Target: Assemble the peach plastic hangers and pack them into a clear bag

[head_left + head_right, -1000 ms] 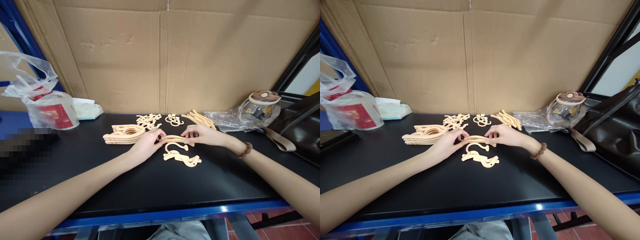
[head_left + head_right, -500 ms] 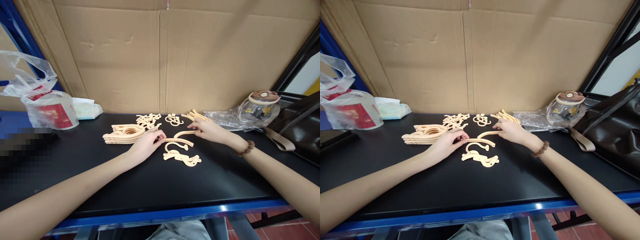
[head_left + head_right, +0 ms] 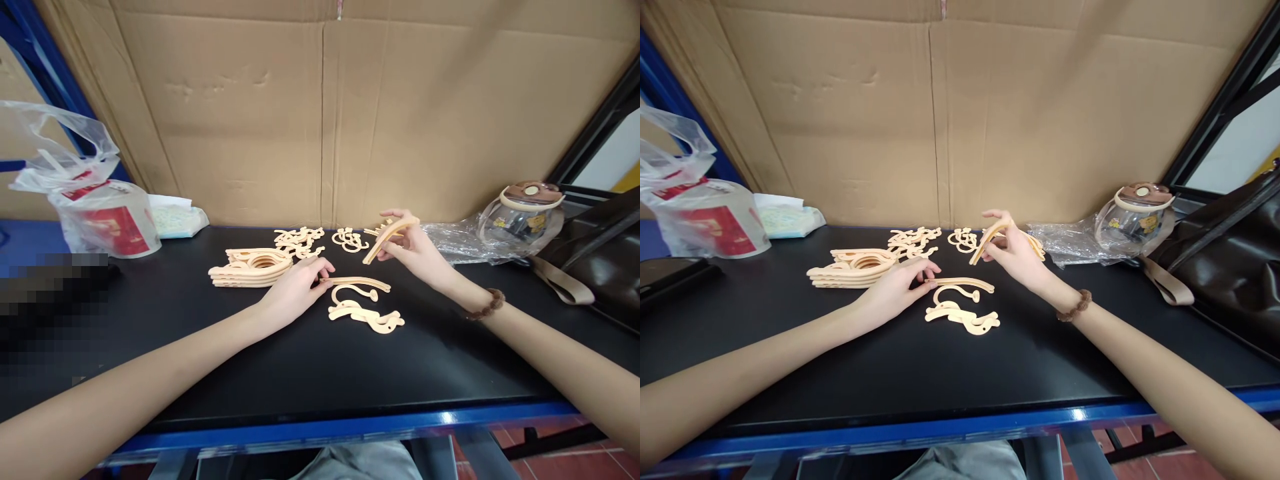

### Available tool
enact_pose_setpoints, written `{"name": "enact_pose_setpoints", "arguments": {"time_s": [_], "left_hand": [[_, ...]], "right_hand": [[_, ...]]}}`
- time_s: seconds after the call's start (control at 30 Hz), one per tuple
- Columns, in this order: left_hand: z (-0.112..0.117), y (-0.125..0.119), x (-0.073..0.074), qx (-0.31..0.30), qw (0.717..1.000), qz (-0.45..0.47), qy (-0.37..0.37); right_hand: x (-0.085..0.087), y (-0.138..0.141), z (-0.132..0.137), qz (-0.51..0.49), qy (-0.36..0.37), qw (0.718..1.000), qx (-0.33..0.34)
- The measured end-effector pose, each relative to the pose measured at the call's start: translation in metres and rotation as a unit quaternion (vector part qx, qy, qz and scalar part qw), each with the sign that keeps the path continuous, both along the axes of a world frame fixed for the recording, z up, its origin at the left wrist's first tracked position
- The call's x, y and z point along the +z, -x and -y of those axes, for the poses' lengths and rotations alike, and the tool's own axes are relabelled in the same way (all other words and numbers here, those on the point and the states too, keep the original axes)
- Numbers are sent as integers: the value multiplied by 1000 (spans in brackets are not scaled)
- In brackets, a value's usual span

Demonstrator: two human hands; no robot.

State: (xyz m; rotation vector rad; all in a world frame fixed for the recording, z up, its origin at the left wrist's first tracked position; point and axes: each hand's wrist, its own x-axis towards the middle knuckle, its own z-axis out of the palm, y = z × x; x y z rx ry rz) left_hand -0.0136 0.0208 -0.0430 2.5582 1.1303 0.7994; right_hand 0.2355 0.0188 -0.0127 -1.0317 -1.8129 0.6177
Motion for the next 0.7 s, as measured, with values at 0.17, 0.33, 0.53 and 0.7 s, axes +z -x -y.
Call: {"name": "enact_pose_setpoints", "arguments": {"time_s": [0.17,0.33,0.53,0.7], "left_hand": [[1,-5,2,22,999,-9,30],[-4,-13,8,45,997,-58,34],[-13,-19,6,-22,997,-66,-30],[-14,-18,3,-16,994,-84,-67]], "right_hand": [[-8,4,-3,-18,54,998,-9],[-14,-2,-8,83,115,988,55],[-8,-11,-9,155,126,970,135],[-6,-19,-13,216,81,965,124]]}}
